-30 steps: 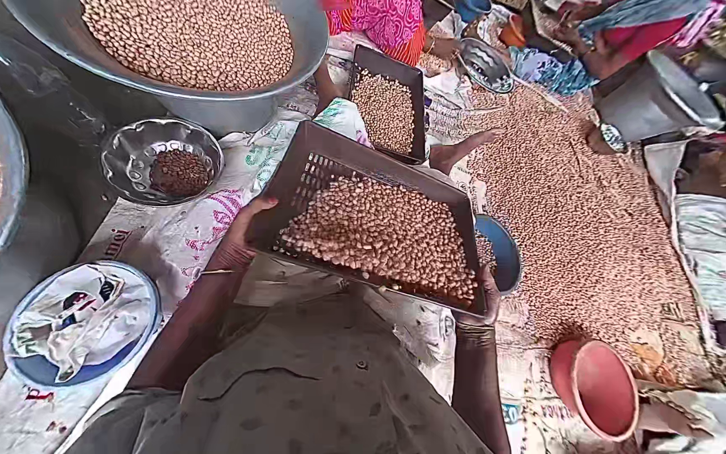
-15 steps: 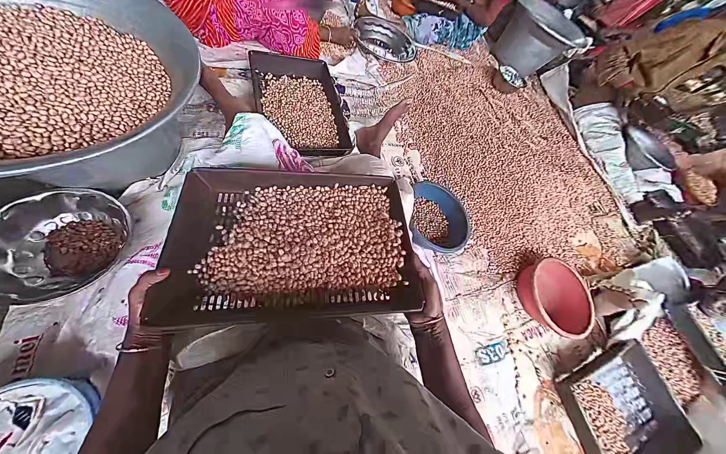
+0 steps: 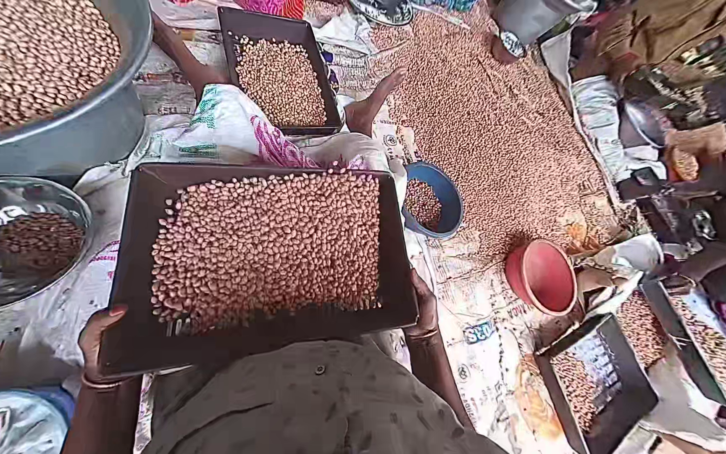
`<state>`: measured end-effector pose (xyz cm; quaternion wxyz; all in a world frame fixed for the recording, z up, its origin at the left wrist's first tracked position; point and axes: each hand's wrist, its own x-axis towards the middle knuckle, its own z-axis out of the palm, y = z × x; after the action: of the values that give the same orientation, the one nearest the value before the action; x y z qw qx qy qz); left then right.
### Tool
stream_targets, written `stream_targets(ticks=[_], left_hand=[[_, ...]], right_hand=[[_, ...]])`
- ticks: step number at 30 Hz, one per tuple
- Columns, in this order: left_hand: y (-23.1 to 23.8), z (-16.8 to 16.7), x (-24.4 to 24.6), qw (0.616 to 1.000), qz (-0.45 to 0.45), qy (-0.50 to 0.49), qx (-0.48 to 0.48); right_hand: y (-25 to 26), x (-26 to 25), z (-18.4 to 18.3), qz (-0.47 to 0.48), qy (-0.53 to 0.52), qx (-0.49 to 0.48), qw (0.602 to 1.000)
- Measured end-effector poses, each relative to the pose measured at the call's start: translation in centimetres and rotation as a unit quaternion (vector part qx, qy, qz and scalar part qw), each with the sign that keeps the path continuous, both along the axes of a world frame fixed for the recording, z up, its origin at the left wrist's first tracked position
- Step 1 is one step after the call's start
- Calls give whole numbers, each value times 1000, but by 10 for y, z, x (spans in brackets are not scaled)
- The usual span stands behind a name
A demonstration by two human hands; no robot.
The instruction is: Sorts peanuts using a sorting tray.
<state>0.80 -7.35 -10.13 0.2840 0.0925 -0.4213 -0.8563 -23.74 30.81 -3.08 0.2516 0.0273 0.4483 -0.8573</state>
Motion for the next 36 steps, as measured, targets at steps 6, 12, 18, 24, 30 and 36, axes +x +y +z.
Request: stream_targets(ticks=[6, 12, 18, 24, 30, 36], left_hand=[[59, 81, -62, 981, 23, -194, -11], [-2, 10, -24, 972, 34, -231, -25], [-10, -8, -7, 959, 62, -267, -76], [-19, -8, -18, 964, 39, -258, -53], [-23, -6, -18, 959, 40, -264, -96], [-43, 2, -23, 957, 0, -286, -49]], right_hand=[[25, -95, -18, 57, 27, -160, 985], [-17, -30, -13, -10, 3, 65, 998], [-15, -5, 21, 3, 185, 201, 962], [-41, 4, 81, 22, 242, 169, 955], [-33, -6, 33, 19, 121, 77, 989], [-58, 25, 111, 32, 248, 163, 954]])
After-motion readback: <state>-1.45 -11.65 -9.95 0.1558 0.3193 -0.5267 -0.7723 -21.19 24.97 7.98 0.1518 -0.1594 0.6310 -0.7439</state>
